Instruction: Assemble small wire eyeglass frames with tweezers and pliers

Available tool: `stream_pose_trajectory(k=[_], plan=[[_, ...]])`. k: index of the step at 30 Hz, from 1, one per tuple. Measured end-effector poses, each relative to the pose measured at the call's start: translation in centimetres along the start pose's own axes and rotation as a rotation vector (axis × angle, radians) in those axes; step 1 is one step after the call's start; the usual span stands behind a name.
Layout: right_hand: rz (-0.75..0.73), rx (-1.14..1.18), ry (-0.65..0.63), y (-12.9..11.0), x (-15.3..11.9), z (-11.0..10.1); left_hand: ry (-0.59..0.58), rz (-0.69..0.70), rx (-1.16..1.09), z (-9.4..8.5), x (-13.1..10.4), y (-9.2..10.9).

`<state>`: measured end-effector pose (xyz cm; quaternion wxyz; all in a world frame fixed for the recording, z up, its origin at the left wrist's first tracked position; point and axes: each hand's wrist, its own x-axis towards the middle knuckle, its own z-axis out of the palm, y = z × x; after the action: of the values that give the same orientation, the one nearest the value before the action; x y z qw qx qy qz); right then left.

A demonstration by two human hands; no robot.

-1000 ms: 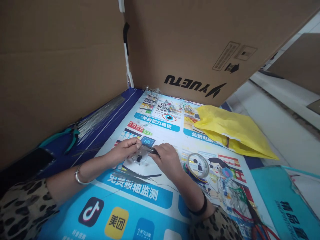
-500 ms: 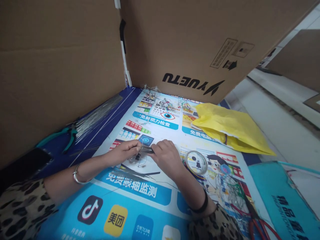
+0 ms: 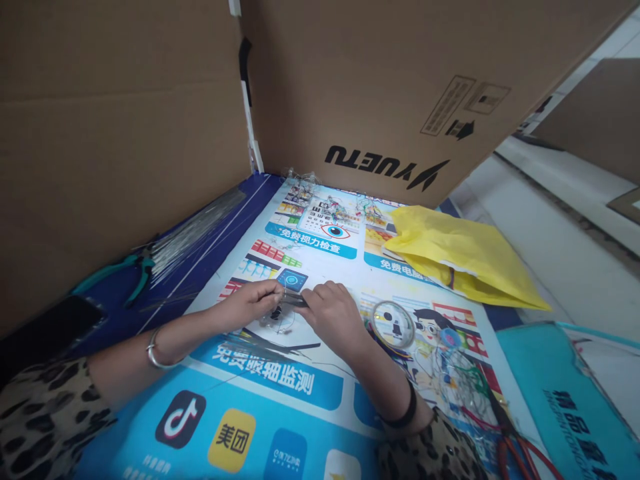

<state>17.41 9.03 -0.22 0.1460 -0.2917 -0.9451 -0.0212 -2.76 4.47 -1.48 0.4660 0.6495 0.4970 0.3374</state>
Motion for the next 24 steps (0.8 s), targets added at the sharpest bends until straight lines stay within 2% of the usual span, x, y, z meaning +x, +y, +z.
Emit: stream_pose_trajectory(k=[11,24], plan=[[0.016,-0.003,0.005,0.0,-0.1,0.6,0.070,-0.033,0.053,0.2,0.0,0.1],[-0.011,-0.031,0.016,-0.1,-0.1,1.1,0.089,-0.057,0.023,0.4,-0.1,0.0]])
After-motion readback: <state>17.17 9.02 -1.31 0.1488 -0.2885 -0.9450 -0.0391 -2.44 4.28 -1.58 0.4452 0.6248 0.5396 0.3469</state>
